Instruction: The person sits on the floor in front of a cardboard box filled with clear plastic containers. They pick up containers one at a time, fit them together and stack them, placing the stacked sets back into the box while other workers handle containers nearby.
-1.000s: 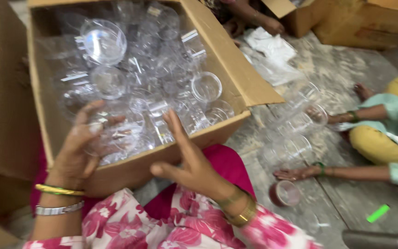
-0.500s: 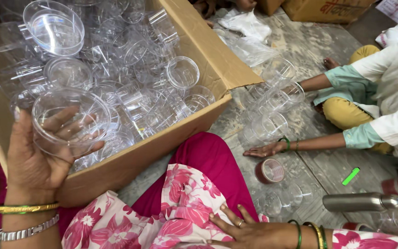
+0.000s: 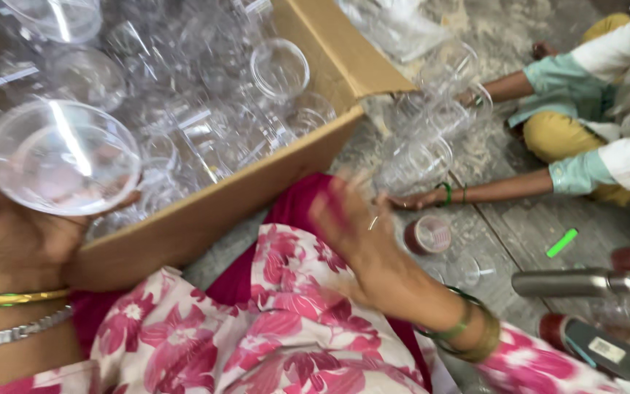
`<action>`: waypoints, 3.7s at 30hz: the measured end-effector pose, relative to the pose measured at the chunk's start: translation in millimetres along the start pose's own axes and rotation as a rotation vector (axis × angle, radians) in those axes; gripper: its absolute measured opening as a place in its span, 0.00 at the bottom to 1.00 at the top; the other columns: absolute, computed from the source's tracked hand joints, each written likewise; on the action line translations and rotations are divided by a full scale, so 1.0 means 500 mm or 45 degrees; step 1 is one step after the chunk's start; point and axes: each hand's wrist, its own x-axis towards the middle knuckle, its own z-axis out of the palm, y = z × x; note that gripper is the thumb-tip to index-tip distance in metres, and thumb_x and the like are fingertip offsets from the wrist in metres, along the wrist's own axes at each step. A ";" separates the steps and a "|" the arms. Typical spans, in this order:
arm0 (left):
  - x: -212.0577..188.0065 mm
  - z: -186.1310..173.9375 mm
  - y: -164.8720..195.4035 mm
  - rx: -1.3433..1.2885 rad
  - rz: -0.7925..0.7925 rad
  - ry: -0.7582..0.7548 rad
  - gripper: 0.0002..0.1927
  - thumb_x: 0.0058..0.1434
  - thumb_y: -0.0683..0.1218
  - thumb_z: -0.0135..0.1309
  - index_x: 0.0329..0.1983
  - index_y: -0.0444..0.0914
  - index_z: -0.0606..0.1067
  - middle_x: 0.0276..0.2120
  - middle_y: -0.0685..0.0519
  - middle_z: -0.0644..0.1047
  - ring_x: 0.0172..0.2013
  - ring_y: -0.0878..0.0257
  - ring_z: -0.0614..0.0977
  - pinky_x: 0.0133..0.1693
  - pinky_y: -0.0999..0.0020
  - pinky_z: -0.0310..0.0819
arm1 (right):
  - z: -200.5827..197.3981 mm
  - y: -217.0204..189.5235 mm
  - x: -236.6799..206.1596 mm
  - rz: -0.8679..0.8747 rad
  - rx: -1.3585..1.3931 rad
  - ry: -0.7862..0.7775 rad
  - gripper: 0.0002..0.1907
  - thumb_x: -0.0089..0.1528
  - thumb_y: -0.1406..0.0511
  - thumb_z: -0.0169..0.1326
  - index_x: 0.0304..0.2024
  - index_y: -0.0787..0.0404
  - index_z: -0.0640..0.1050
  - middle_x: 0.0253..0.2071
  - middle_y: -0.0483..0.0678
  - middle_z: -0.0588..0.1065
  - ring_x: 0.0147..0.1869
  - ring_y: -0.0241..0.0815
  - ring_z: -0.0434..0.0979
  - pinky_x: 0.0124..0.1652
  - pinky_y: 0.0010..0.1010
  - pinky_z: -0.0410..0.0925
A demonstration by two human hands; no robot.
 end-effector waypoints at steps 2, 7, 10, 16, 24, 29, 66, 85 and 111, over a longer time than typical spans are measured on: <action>-0.003 -0.010 -0.008 -0.062 -0.010 -0.041 0.47 0.53 0.70 0.64 0.66 0.38 0.66 0.64 0.47 0.71 0.64 0.43 0.73 0.55 0.28 0.69 | 0.008 -0.014 0.043 0.154 -0.121 0.549 0.58 0.63 0.52 0.67 0.78 0.61 0.42 0.78 0.69 0.27 0.83 0.71 0.23 0.76 0.61 0.31; -0.004 -0.036 -0.019 -0.114 -0.037 -0.097 0.36 0.61 0.59 0.62 0.62 0.30 0.67 0.58 0.40 0.72 0.63 0.40 0.73 0.65 0.34 0.66 | 0.034 -0.031 0.152 0.275 0.008 0.791 0.72 0.55 0.42 0.69 0.79 0.56 0.32 0.80 0.65 0.24 0.85 0.69 0.21 0.78 0.64 0.29; -0.005 -0.057 -0.022 -0.116 -0.043 -0.133 0.41 0.58 0.59 0.65 0.64 0.29 0.66 0.57 0.39 0.74 0.62 0.41 0.76 0.61 0.35 0.72 | 0.057 -0.067 0.209 -0.072 0.192 0.837 0.71 0.57 0.42 0.68 0.82 0.48 0.32 0.80 0.61 0.25 0.85 0.66 0.23 0.80 0.61 0.35; -0.012 -0.106 -0.041 0.063 -0.034 -0.350 0.50 0.57 0.64 0.65 0.70 0.25 0.63 0.59 0.29 0.71 0.55 0.43 0.76 0.58 0.38 0.66 | 0.120 -0.200 0.331 -0.515 0.486 0.677 0.56 0.59 0.43 0.66 0.77 0.31 0.43 0.79 0.51 0.38 0.84 0.54 0.41 0.79 0.46 0.49; 0.004 -0.078 -0.040 0.049 -0.103 -0.511 0.61 0.55 0.78 0.56 0.74 0.27 0.60 0.60 0.27 0.72 0.53 0.35 0.80 0.56 0.39 0.77 | 0.079 -0.044 0.240 -0.139 0.814 0.942 0.56 0.58 0.50 0.72 0.76 0.59 0.55 0.71 0.50 0.61 0.75 0.46 0.68 0.73 0.39 0.67; -0.005 -0.039 -0.023 0.216 -0.064 -0.342 0.51 0.65 0.73 0.51 0.72 0.27 0.61 0.57 0.27 0.72 0.54 0.36 0.78 0.57 0.38 0.74 | -0.016 0.285 0.124 0.513 -0.117 1.437 0.42 0.55 0.58 0.78 0.61 0.61 0.66 0.58 0.53 0.66 0.66 0.54 0.66 0.65 0.47 0.64; 0.042 -0.042 -0.063 -0.046 -0.244 0.140 0.17 0.69 0.50 0.51 0.54 0.34 0.75 0.40 0.49 0.81 0.35 0.63 0.83 0.40 0.67 0.81 | -0.014 0.050 0.607 0.493 1.334 -0.204 0.34 0.50 0.53 0.63 0.59 0.51 0.73 0.62 0.44 0.70 0.62 0.37 0.70 0.39 0.43 0.75; 0.035 -0.063 -0.057 -0.452 -0.134 -0.024 0.35 0.66 0.67 0.48 0.71 0.46 0.63 0.48 0.39 0.76 0.40 0.48 0.84 0.38 0.53 0.83 | 0.012 -0.173 0.439 0.089 2.224 0.097 0.40 0.59 0.51 0.64 0.67 0.57 0.63 0.61 0.58 0.70 0.51 0.51 0.76 0.44 0.44 0.76; 0.023 -0.025 -0.033 -0.200 -0.175 -0.054 0.28 0.62 0.57 0.57 0.63 0.44 0.66 0.48 0.46 0.75 0.45 0.55 0.83 0.33 0.57 0.86 | 0.082 -0.125 0.480 -0.262 1.511 0.146 0.50 0.55 0.70 0.69 0.75 0.56 0.60 0.67 0.51 0.65 0.63 0.40 0.70 0.55 0.32 0.76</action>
